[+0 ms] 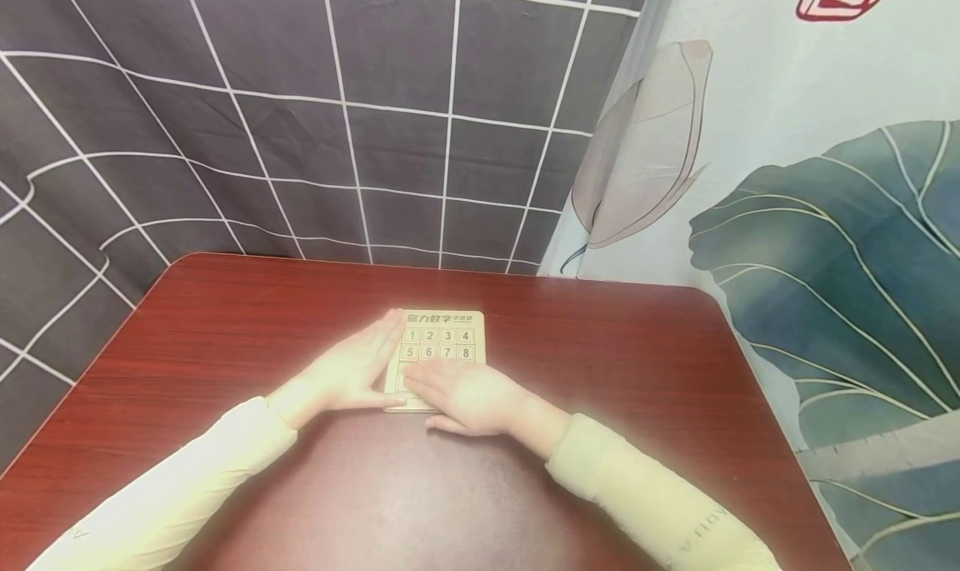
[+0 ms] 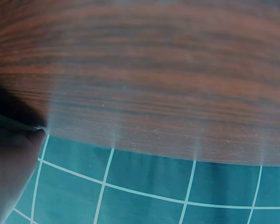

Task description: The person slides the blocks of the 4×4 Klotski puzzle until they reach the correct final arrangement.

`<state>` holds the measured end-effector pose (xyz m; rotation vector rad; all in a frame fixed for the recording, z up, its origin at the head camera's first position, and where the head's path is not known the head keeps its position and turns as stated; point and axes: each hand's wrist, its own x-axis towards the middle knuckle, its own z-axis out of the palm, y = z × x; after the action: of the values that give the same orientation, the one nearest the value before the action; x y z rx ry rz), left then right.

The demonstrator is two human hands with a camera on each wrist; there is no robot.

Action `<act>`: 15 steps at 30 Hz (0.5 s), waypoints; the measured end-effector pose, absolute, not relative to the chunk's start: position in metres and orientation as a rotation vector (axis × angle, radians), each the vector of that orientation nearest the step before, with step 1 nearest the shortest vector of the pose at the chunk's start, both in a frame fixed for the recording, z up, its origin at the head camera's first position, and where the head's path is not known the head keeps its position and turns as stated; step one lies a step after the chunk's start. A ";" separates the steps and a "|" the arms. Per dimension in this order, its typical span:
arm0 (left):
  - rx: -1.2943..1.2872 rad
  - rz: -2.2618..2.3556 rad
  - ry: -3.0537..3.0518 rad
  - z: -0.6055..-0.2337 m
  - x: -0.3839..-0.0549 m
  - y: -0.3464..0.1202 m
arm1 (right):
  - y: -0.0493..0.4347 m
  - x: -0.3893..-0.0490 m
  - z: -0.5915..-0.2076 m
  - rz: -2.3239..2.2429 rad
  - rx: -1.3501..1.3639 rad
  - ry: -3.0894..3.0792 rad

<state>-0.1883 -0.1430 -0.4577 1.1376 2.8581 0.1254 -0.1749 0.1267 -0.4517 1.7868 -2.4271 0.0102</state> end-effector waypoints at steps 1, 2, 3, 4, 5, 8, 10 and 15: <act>1.135 0.125 2.856 -0.458 -0.188 -0.143 | 0.126 -0.177 -0.452 0.003 1.778 -2.431; 1.134 0.127 2.855 -0.458 -0.189 -0.143 | 0.126 -0.179 -0.452 0.006 1.769 -2.440; 1.130 0.122 2.852 -0.458 -0.189 -0.143 | 0.125 -0.181 -0.452 0.009 1.762 -2.449; 1.129 0.116 2.852 -0.458 -0.189 -0.143 | 0.125 -0.183 -0.452 0.010 1.756 -2.461; 1.130 0.115 2.852 -0.458 -0.189 -0.142 | 0.124 -0.185 -0.451 0.007 1.750 -2.473; 1.135 0.110 2.859 -0.459 -0.189 -0.142 | 0.124 -0.189 -0.451 0.015 1.739 -2.504; 1.138 0.104 2.860 -0.459 -0.189 -0.142 | 0.124 -0.189 -0.451 0.012 1.741 -2.509; 1.132 0.106 2.855 -0.459 -0.189 -0.143 | 0.129 -0.182 -0.450 0.048 1.766 -2.461</act>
<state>-0.1891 -0.1425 -0.4586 1.1320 2.8554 0.1055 -0.1823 0.1295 -0.4505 1.7656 -2.4614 0.0482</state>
